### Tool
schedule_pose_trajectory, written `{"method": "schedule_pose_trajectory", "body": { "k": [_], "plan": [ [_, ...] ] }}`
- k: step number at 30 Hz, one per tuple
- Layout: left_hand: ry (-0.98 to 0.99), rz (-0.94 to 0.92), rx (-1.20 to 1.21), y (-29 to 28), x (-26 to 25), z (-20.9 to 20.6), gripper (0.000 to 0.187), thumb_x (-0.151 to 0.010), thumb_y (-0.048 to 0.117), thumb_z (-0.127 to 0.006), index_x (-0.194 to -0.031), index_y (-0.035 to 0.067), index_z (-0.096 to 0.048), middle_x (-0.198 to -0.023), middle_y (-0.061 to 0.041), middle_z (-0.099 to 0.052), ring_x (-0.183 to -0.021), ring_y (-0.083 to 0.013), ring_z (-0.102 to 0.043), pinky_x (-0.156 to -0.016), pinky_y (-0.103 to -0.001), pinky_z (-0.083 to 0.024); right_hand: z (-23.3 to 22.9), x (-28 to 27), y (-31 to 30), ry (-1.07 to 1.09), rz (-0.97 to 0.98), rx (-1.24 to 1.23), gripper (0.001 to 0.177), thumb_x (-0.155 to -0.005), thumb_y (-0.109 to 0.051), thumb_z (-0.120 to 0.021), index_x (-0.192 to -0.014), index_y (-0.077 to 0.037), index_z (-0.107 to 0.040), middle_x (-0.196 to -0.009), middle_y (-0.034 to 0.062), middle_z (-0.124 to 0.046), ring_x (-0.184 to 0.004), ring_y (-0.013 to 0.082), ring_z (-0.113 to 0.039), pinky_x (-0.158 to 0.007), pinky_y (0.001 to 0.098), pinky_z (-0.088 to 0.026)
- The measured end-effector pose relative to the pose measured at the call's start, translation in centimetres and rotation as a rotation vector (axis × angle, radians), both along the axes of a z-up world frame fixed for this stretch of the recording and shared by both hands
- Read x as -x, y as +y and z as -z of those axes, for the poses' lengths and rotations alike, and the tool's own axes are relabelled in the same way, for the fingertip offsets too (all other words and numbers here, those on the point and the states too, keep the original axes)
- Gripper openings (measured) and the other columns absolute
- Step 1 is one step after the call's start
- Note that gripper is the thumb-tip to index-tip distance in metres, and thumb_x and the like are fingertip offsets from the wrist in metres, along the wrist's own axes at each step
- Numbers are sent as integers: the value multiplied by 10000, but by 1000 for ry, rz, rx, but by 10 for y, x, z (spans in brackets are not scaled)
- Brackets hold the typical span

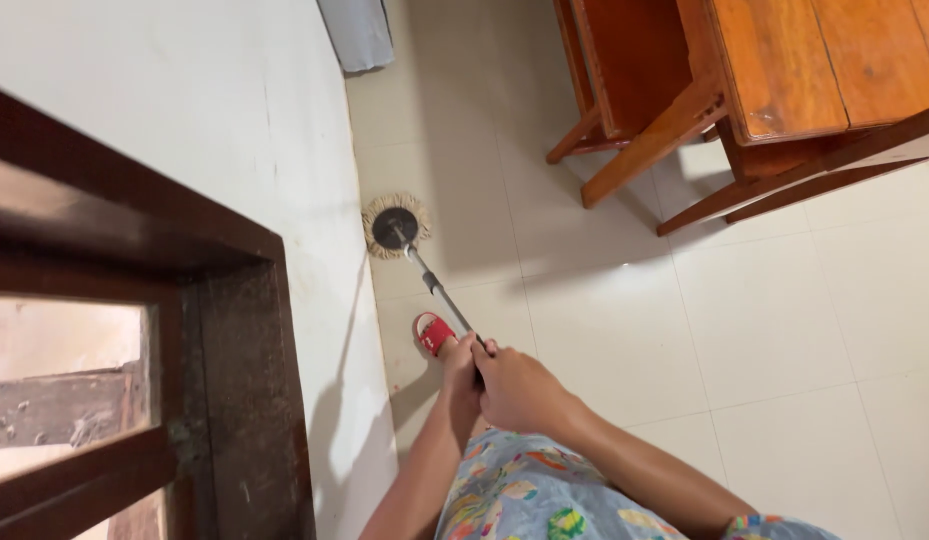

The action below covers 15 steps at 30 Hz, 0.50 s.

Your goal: Mopping the floor around a dining table and chairs.

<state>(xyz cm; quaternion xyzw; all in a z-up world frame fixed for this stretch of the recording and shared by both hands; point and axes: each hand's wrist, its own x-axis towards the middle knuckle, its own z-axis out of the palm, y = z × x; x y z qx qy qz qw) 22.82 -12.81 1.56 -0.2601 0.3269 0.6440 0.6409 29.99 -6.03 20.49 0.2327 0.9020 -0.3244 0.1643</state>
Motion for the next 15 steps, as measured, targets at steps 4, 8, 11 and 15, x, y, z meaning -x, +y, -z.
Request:
{"method": "schedule_pose_trajectory", "body": {
  "k": [4, 8, 11, 15],
  "plan": [
    [-98, -78, 40, -24, -13, 32, 448, -1089, 403, -375, -816, 76, -511, -708, -45, -531, -628, -169, -523, -618, -326, -483, -3, -8, -26, 31, 17, 29, 680, -733, -119, -666, -1325, 165, -491, -1011, 337, -681, -899, 461, -686, -809, 506, -573],
    [-79, 63, 19, -31, 6, 33, 476, -1087, 435, -391, -787, 78, -483, -653, -17, -503, -584, -161, -505, -580, -309, -480, 3, 4, -39, 41, 61, 15, 606, -744, -148, -684, -1240, 165, -530, -1008, 320, -678, -868, 452, -691, -767, 502, -579],
    [21, 162, 52, -24, 25, 68, 473, -1074, 442, -392, -783, 79, -477, -656, -31, -510, -581, -172, -502, -583, -319, -484, 7, 22, -38, 31, 101, -4, 563, -782, -157, -670, -1228, 160, -537, -984, 305, -685, -844, 447, -698, -736, 504, -581],
    [42, 178, 146, 0, 57, 114, 439, -1076, 426, -424, -798, 91, -478, -675, -45, -522, -601, -178, -510, -602, -330, -467, 24, 49, -27, 27, 200, -5, 520, -836, -149, -629, -1252, 147, -534, -973, 293, -699, -838, 448, -704, -733, 505, -579]
  ]
}}
